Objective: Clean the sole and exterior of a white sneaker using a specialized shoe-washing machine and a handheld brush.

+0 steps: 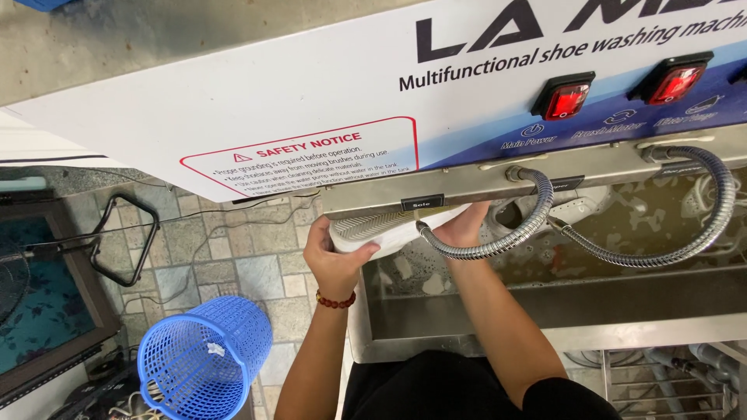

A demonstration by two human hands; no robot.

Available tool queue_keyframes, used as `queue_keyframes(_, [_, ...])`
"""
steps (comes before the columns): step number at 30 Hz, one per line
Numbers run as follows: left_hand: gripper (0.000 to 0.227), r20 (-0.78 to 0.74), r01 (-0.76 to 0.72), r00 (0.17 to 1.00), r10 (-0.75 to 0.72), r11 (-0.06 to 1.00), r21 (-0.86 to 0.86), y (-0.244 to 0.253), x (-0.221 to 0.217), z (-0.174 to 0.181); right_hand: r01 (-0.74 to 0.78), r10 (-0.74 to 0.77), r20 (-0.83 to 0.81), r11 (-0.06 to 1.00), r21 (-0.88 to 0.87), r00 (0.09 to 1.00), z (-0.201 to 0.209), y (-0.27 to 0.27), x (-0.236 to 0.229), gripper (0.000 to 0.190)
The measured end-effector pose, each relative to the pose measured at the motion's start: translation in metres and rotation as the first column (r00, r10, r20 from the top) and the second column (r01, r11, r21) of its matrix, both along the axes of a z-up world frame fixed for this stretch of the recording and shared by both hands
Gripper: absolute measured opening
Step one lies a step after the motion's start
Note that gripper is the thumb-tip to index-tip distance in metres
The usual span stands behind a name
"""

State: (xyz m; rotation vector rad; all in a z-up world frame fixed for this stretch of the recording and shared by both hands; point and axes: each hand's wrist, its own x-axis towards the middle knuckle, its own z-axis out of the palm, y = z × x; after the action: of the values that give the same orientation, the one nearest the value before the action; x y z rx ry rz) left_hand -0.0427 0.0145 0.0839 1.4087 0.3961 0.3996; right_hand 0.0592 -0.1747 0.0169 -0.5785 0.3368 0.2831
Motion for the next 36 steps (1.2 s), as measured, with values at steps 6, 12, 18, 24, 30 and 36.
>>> queue_keyframes(6, [0.08, 0.045, 0.04, 0.998, -0.049, 0.979, 0.199, 0.005, -0.007, 0.022, 0.001, 0.005, -0.166, 0.999, 0.036, 0.986, 0.032, 0.012, -0.003, 0.095])
queue_keyframes(12, [0.082, -0.041, -0.051, 0.997, 0.07, 0.932, 0.358, -0.012, -0.014, 0.031, -0.035, 0.011, -0.27, 0.996, -0.083, 0.963, -0.022, 0.018, 0.006, 0.09])
queue_keyframes(18, [0.085, 0.127, -0.073, 0.992, 0.02, 0.901, 0.428, -0.017, -0.019, 0.054, -0.035, 0.05, -0.232, 0.997, 0.067, 0.971, -0.012, 0.013, -0.008, 0.09])
queue_keyframes(24, [0.085, 0.035, -0.054, 0.998, 0.044, 0.93, 0.363, -0.021, -0.024, 0.051, -0.001, -0.014, -0.352, 0.999, -0.042, 0.936, -0.012, 0.011, -0.004, 0.09])
queue_keyframes(30, [0.086, 0.264, -0.042, 0.962, -0.065, 0.924, 0.381, -0.018, -0.024, 0.06, 0.005, 0.012, -0.202, 0.997, 0.081, 0.979, 0.013, 0.002, -0.015, 0.084])
queue_keyframes(36, [0.088, 0.042, -0.003, 0.999, -0.018, 0.897, 0.443, -0.025, -0.036, 0.053, -0.061, 0.069, -0.214, 0.997, 0.041, 0.974, -0.029, -0.004, -0.013, 0.093])
